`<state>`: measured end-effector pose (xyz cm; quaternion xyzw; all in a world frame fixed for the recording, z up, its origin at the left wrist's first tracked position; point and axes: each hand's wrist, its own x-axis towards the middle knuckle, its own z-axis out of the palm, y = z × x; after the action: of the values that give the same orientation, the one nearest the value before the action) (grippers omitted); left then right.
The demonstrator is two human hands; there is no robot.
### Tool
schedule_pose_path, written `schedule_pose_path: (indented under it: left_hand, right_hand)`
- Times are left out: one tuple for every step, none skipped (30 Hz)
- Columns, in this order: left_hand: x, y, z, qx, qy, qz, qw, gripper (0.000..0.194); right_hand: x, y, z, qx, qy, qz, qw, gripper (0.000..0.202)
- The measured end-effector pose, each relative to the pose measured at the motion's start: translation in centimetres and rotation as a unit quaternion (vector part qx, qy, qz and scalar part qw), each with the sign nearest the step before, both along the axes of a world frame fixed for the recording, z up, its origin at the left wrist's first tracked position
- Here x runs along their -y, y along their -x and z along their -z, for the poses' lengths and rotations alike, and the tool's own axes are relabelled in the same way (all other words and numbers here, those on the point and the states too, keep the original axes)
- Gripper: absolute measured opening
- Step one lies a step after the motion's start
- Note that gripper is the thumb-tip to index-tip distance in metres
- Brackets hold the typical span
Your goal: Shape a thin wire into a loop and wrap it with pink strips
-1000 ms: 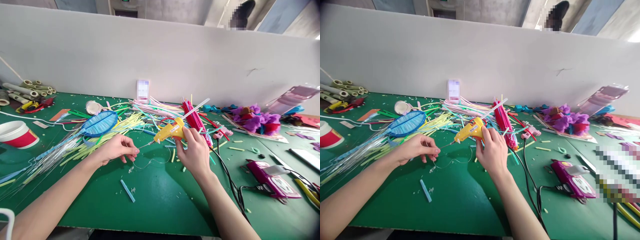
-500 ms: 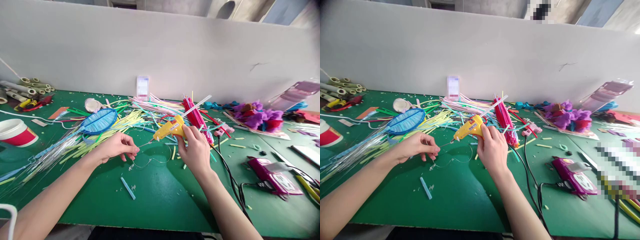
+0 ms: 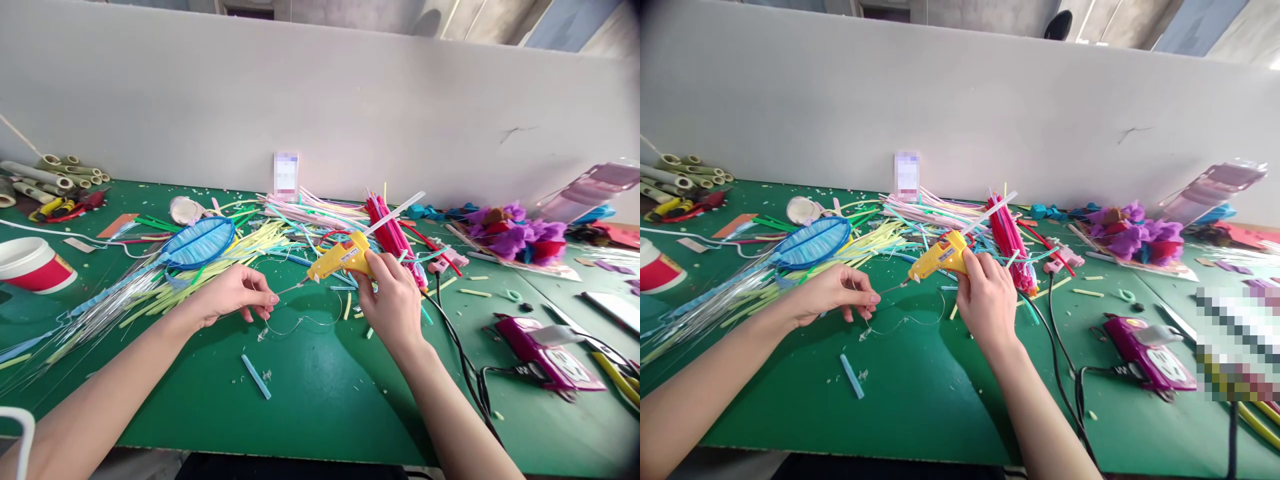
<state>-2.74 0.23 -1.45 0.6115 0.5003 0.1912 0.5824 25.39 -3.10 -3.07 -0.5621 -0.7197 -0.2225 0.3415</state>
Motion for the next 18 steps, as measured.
schedule_pose_path:
  left_hand:
    - [-0.01, -0.02, 0.02, -0.001, 0.0, 0.0, 1.0, 0.028]
    - [-0.02, -0.05, 0.03, -0.001, 0.001, 0.001, 1.0, 0.028]
    - [-0.03, -0.08, 0.04, -0.001, 0.001, 0.001, 1.0, 0.028]
    - [-0.04, -0.11, 0.04, -0.002, 0.0, 0.002, 1.0, 0.028]
    - [-0.05, -0.14, 0.05, -0.002, 0.0, 0.002, 1.0, 0.028]
    - [-0.05, -0.16, 0.06, -0.001, 0.0, 0.003, 1.0, 0.028]
    - [-0.06, -0.17, 0.07, 0.0, 0.0, 0.003, 1.0, 0.027]
    - [-0.07, -0.17, 0.07, 0.0, 0.0, 0.002, 1.0, 0.027]
    - [-0.08, -0.16, 0.08, -0.001, 0.0, 0.002, 1.0, 0.027]
    - [-0.09, -0.13, 0.08, -0.001, 0.0, 0.001, 1.0, 0.028]
    - [-0.1, -0.11, 0.07, -0.002, -0.001, 0.0, 1.0, 0.028]
    - [-0.1, -0.08, 0.06, -0.003, -0.001, -0.001, 1.0, 0.028]
    - [-0.09, -0.05, 0.04, -0.003, -0.001, -0.001, 1.0, 0.029]
    - [-0.08, -0.02, 0.01, -0.003, 0.0, -0.002, 1.0, 0.029]
    - [-0.07, -0.01, -0.02, -0.002, 0.001, -0.002, 1.0, 0.03]
    - [-0.05, 0.0, -0.04, -0.001, 0.002, -0.003, 1.0, 0.031]
    - [-0.03, 0.0, -0.07, -0.001, 0.003, -0.004, 1.0, 0.031]
    - [0.0, 0.0, -0.09, -0.001, 0.004, -0.004, 1.0, 0.032]
  right_hand:
    - [0.0, 0.02, -0.01, 0.0, 0.0, 0.0, 1.0, 0.025]
    - [0.0, 0.05, -0.03, 0.001, 0.0, -0.001, 1.0, 0.025]
    - [0.01, 0.07, -0.05, 0.002, 0.0, -0.001, 1.0, 0.025]
    - [0.01, 0.09, -0.07, 0.003, 0.0, -0.001, 1.0, 0.025]
    - [0.02, 0.1, -0.1, 0.005, 0.0, -0.001, 1.0, 0.025]
    - [0.02, 0.1, -0.11, 0.007, -0.001, -0.001, 1.0, 0.025]
    - [0.02, 0.09, -0.13, 0.01, -0.001, -0.002, 1.0, 0.025]
    - [0.02, 0.07, -0.13, 0.012, -0.001, -0.002, 1.0, 0.025]
    - [0.02, 0.04, -0.13, 0.013, 0.0, -0.002, 1.0, 0.025]
    - [0.03, 0.0, -0.13, 0.014, 0.0, -0.001, 1.0, 0.025]
    - [0.03, -0.04, -0.12, 0.015, 0.0, -0.001, 1.0, 0.025]
    - [0.04, -0.09, -0.11, 0.014, 0.0, 0.0, 1.0, 0.025]
    - [0.05, -0.13, -0.1, 0.014, -0.001, 0.002, 1.0, 0.025]
    - [0.06, -0.17, -0.09, 0.014, -0.002, 0.003, 1.0, 0.025]
    - [0.06, -0.21, -0.1, 0.014, -0.003, 0.005, 1.0, 0.026]
    - [0.07, -0.24, -0.11, 0.013, -0.005, 0.007, 1.0, 0.026]
    - [0.07, -0.26, -0.13, 0.011, -0.007, 0.007, 1.0, 0.026]
    - [0.08, -0.26, -0.16, 0.009, -0.008, 0.007, 1.0, 0.026]
